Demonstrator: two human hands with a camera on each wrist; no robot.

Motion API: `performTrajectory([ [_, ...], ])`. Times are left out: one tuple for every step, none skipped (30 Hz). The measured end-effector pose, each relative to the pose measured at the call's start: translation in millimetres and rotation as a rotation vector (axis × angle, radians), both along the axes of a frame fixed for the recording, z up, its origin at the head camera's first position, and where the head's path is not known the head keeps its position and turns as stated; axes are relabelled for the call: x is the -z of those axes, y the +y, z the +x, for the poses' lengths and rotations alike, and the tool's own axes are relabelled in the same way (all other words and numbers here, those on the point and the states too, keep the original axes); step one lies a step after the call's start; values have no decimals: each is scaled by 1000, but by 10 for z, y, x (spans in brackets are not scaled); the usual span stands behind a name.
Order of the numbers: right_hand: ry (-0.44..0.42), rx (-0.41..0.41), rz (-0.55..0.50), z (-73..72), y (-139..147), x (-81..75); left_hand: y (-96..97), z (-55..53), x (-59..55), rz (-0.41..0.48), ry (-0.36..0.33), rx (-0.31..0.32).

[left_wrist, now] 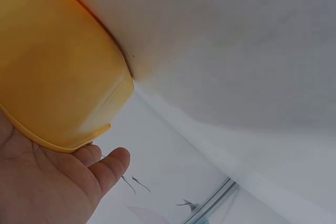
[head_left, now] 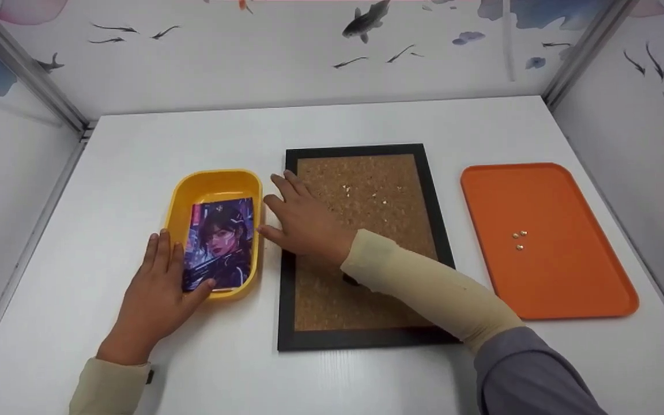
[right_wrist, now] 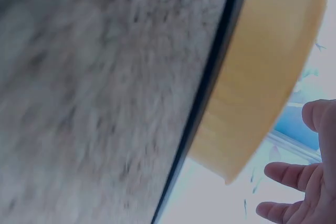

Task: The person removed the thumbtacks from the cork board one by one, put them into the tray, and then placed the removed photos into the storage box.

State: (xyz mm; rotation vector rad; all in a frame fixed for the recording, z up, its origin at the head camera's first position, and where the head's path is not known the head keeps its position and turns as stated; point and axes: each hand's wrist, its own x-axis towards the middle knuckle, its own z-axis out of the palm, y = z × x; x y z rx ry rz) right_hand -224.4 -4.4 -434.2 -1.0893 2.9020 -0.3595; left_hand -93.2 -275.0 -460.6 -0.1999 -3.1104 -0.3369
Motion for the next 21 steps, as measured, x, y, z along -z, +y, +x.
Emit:
performTrajectory([
  [-1, 2, 1, 8, 49, -18, 1, 2, -1, 2, -2, 2],
  [0, 6, 6, 17, 98, -36, 0, 5, -3, 3, -7, 3],
  [4, 9, 8, 24, 149, -49, -1, 8, -5, 3, -11, 5],
  [12, 10, 8, 30, 204, -60, -3, 9, -8, 3, -15, 7],
  [14, 14, 6, 36, 259, -70, -5, 8, -12, 3, -21, 6],
  [21, 16, 6, 38, 316, -75, -9, 6, -15, 3, -25, 6],
  [25, 18, -1, 39, 378, -79, -15, 4, -19, 4, -31, 3],
  [30, 16, -11, 36, 440, -77, -22, 2, -23, 6, -35, -1],
  [35, 14, -20, 33, 506, -76, -26, -1, -26, 9, -36, -4],
  [30, 14, -28, 30, 574, -74, -31, -2, -28, 11, -36, -7],
  [25, 11, -41, 27, 642, -69, -36, -2, -30, 15, -35, -9],
  [20, 8, -51, 23, 714, -63, -38, 1, -29, 18, -31, -9],
  [12, 7, -61, 20, 784, -56, -39, 6, -28, 21, -28, -10],
  [3, 5, -69, 16, 854, -45, -36, 14, -34, 23, -23, -10],
  [-2, 5, -71, 15, 924, -38, -29, 21, -41, 26, -14, -8],
  [-8, 8, -73, 13, 994, -26, -15, 28, -56, 28, -1, -6],
  [-10, 14, -76, 14, 1063, -15, 9, 33, -78, 32, 13, -4],
  [-17, 26, -82, 16, 1132, -6, 42, 36, -103, 35, 29, -1],
  [-22, 38, -91, 19, 1198, 0, 87, 37, -134, 36, 46, 3],
  [-29, 50, -97, 25, 1266, 7, 142, 34, -169, 38, 65, 7],
  [-36, 68, -108, 36, 1332, 7, 205, 28, -205, 39, 91, 15],
])
